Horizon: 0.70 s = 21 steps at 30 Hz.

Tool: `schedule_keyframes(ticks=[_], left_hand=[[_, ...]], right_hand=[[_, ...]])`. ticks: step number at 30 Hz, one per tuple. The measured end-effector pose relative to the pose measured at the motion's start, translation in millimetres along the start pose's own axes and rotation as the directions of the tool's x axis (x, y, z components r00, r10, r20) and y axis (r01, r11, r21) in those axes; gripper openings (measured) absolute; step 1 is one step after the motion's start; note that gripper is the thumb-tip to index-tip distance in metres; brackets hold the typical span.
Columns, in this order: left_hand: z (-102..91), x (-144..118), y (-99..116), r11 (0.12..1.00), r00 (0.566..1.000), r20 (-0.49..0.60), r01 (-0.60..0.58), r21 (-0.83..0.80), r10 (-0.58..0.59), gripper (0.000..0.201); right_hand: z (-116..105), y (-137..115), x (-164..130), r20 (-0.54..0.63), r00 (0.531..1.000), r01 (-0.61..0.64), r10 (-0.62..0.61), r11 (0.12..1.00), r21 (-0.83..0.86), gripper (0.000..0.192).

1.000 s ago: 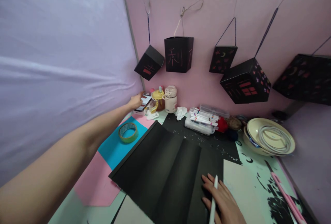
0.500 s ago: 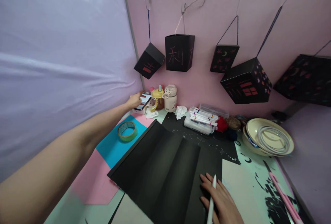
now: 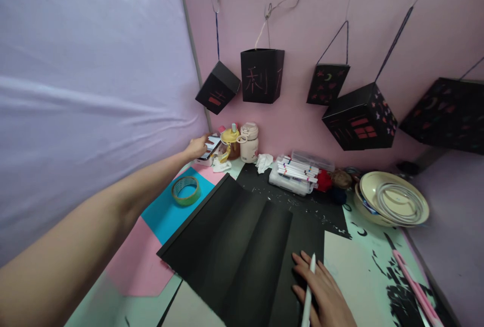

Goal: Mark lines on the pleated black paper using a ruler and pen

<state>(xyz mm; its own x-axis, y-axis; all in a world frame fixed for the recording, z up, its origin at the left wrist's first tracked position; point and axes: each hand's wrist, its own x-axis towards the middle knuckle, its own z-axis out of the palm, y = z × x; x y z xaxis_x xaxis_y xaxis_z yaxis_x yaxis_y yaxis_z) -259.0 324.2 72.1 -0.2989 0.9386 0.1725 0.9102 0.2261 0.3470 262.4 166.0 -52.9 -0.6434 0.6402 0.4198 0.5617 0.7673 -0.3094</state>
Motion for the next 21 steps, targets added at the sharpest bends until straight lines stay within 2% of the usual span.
schedule_keyframes(ticks=[9,21], left_hand=[[-7.2,-4,-6,0.999,0.998,-0.043,-0.049,0.009,0.049,0.066],[-2.7,-19,-1,0.991,0.993,0.007,-0.121,-0.061,0.121,0.068]], right_hand=[[-1,0,1,0.005,1.000,0.019,-0.019,1.000,-0.019,0.031],[0,0,1,-0.001,1.000,0.011,-0.011,1.000,0.001,0.030]])
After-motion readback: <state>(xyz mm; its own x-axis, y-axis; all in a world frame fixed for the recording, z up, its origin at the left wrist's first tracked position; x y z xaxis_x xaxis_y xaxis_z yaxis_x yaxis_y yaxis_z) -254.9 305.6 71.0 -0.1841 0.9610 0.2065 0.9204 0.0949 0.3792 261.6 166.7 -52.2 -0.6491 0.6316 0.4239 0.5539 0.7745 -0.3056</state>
